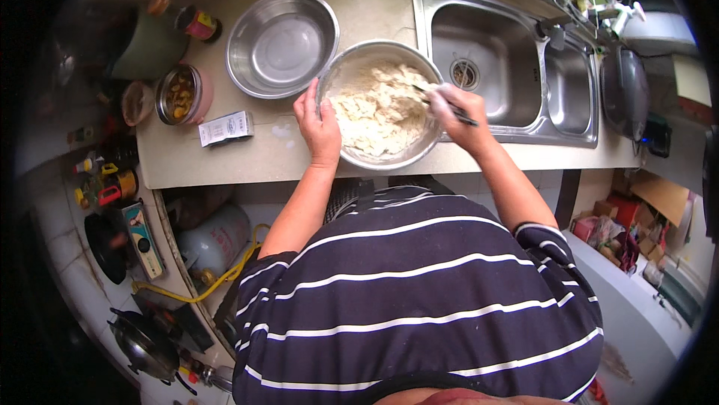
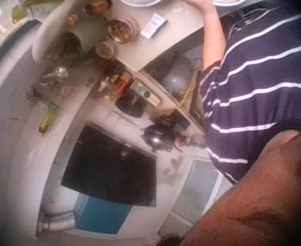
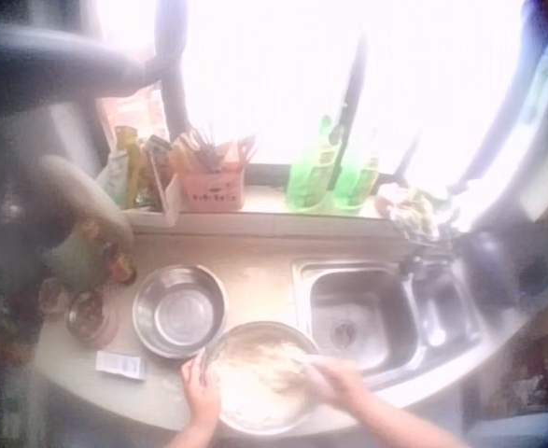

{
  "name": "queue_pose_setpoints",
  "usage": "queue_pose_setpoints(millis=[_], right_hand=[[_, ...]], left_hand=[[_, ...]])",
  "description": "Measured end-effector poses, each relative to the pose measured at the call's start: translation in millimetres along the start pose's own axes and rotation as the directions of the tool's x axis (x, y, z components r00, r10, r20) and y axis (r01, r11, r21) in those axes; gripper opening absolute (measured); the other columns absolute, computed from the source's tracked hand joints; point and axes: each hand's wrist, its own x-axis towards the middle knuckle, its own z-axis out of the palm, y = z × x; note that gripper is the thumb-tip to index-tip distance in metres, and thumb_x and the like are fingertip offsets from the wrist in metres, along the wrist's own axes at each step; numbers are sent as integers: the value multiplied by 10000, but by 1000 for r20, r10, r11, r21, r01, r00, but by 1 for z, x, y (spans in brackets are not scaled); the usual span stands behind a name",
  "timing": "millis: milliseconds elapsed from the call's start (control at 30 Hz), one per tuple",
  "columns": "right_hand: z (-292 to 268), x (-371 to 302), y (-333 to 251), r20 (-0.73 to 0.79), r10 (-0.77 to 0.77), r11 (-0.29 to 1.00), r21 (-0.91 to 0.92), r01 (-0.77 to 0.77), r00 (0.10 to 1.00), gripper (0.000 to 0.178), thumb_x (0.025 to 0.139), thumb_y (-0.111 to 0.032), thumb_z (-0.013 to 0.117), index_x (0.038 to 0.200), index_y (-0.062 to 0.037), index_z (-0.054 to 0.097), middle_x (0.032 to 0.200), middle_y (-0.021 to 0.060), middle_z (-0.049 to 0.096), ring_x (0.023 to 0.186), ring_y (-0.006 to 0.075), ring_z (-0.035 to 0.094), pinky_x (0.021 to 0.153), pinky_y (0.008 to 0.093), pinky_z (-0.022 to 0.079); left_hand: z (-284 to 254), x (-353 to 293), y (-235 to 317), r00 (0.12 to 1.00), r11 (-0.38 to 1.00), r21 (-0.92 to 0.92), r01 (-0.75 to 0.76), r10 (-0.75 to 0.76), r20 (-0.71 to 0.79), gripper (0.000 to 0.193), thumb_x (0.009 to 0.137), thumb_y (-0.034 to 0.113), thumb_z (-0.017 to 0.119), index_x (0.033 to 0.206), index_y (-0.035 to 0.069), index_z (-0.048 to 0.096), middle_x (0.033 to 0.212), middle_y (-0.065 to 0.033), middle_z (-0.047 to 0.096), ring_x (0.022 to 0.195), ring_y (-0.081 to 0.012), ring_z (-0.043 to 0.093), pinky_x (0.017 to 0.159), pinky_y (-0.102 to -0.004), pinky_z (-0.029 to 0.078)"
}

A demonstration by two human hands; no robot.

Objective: The person fills a small bowl with water from the sink and pours it into a larger bowl containing flour. They then use chopsticks to mix the ingredients, followed by kneading the dough with their hands to form a cohesive mass.

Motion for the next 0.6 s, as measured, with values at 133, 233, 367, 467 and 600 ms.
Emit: queue_pose_setpoints(millis=[133,233,367,467,600], right_hand=[[48,8,-2,-8,-396,918,30,396,918,134,838,-46,681,969,-31,655,803,173,650,714,358,653,642,411,528],[42,-17,-17,228,-410,908,13,418,883,162,833,-38,682,994,-31,662,825,165,670,738,348,671,648,406,536],[-13,-38,-16,185,-317,948,46,314,930,155,841,-8,670,994,-21,689,828,155,683,723,320,679,653,380,540],[-26,-21,2,7,-172,984,-47,173,985,71,881,-22,646,932,-4,693,796,151,679,698,272,684,642,345,524],[15,16,16,-46,182,954,250,-165,982,93,906,-70,646,954,1,684,806,124,699,707,179,682,645,312,516]], left_hand=[[10,-14,5,991,997,-66,37,-45,-128,455,944,56,517,1399,45,514,1279,-165,465,1186,-294,495,1035,-376,396],[16,-23,11,972,987,-116,111,-132,-192,468,959,56,515,1425,37,474,1296,-150,464,1226,-269,489,1059,-381,380],[11,-21,9,974,975,-170,145,-171,-149,489,939,42,514,1427,45,480,1315,-165,451,1212,-305,500,1057,-385,394],[5,-11,3,990,989,-120,83,-95,-102,499,929,36,520,1426,40,480,1292,-163,475,1196,-311,510,1044,-392,404],[9,-5,0,995,999,-46,1,-6,-101,476,937,33,506,1413,28,491,1276,-177,503,1205,-327,504,1037,-400,402]])
